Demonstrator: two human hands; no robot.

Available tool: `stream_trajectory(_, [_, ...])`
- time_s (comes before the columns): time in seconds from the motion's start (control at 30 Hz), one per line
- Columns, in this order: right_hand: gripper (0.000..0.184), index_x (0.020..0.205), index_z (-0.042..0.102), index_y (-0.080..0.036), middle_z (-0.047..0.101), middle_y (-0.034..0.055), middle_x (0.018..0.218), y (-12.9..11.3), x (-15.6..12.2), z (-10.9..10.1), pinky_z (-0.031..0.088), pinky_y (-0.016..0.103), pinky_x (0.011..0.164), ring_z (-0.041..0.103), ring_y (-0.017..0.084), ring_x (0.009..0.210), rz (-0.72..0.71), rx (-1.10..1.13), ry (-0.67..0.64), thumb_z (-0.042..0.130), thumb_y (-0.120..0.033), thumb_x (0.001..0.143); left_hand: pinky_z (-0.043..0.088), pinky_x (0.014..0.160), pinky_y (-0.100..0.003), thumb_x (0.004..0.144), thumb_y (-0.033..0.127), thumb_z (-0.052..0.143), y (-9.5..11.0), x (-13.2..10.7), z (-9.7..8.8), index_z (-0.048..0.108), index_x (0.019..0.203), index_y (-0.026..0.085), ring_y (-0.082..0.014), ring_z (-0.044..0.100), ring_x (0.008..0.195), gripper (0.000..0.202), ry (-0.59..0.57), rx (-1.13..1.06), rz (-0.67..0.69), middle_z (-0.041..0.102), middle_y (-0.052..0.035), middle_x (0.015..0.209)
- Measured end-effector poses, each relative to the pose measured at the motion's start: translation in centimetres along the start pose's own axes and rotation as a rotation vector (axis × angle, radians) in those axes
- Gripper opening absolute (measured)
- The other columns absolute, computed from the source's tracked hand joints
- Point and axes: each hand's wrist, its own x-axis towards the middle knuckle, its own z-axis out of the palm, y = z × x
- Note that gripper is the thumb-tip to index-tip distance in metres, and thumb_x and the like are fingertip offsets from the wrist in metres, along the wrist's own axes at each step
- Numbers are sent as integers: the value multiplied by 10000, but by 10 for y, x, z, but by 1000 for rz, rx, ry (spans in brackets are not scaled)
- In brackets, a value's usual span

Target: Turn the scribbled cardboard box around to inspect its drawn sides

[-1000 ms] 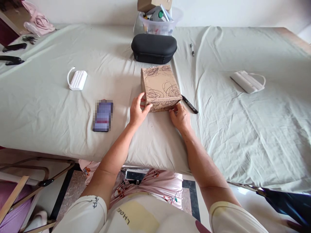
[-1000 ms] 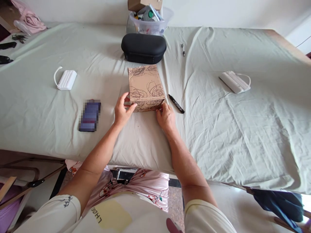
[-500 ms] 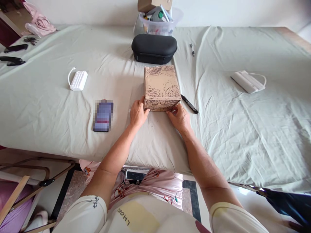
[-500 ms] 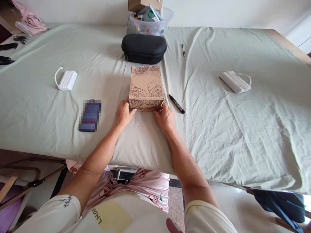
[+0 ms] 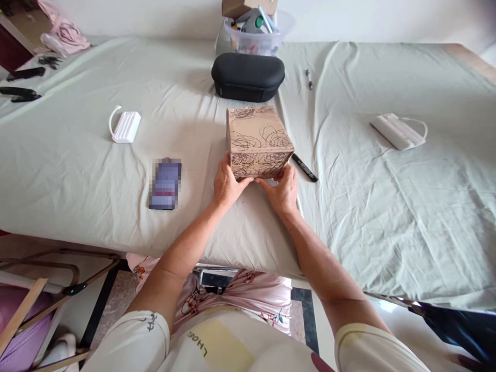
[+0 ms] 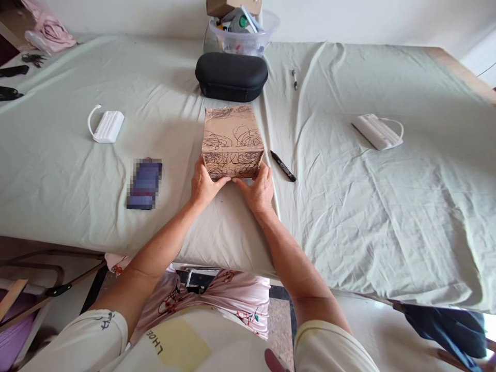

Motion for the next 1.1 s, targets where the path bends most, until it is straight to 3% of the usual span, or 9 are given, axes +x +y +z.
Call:
stream_trajectory(0.13, [632,1229,586,-256,632,49,1028,6,7,-7,619,463,804,605,198,805,22,48,-36,853,-595,767,581,1130,-530,708,504,994,-7,4,-1,359,1570,158,-420,623,1431,1125,-35,-6,-20,585,-295,1540])
stream_trajectory(0.33, [141,891,584,-270,626,22,841,11,18,-17,575,414,769,580,204,767,-35,55,-181,671,-373,848,600,1085,-475,816,451,929,-22,14,-8,489,1503,191,-379,682,1362,856,-93,36,-16,662,-238,1489])
stream_trajectory(0.47, [38,848,563,-264,639,33,867,10,20,-20,534,384,764,580,200,771,-32,-9,-187,585,-289,829,630,970,-426,928,471,820,-25,14,-9,509,1499,181,-352,756,1225,712,-127,71,-16,738,-210,1378])
stream_trajectory(0.57, [81,904,597,-260,659,43,891,11,20,-21,530,384,773,595,209,794,-29,-24,-193,571,-276,828,636,914,-396,958,474,785,-26,14,-7,528,1487,171,-326,793,1107,662,-121,81,-15,790,-184,1259])
stream_trajectory(0.7, [158,968,639,-248,683,41,866,12,22,-23,550,408,781,621,222,794,6,-51,-227,623,-305,822,620,1021,-467,922,400,824,-24,14,-9,534,1483,169,-339,785,1136,672,-131,91,-14,800,-176,1238])
stream_trajectory(0.8, [390,1204,669,-243,723,44,943,10,23,-27,589,409,807,645,207,790,-28,24,-196,681,-454,877,608,1088,-510,911,404,825,-17,14,-13,357,1624,199,-356,732,1282,876,-103,17,6,698,-214,1455])
stream_trajectory(0.9, [692,1545,499,-277,726,84,1215,7,24,-31,617,391,843,687,190,879,-89,115,-81,621,-610,952,573,1175,-483,976,493,734,-9,14,-17,130,1709,274,-324,557,1523,975,-31,-73,114,461,-192,1704])
stream_trajectory(1.0, [714,1606,437,-314,671,120,1406,5,26,-32,629,387,852,691,200,980,-133,149,-66,546,-663,993,498,1264,-468,1042,546,614,-4,14,-18,140,1708,318,-287,431,1620,849,-19,-70,232,408,-143,1744])
stream_trajectory(1.1, [653,1539,514,-296,651,142,1448,6,27,-30,632,385,814,679,212,988,-142,190,-99,551,-657,995,467,1289,-467,1092,544,506,-4,14,-18,254,1678,317,-262,483,1583,677,-33,-48,294,503,-128,1682])
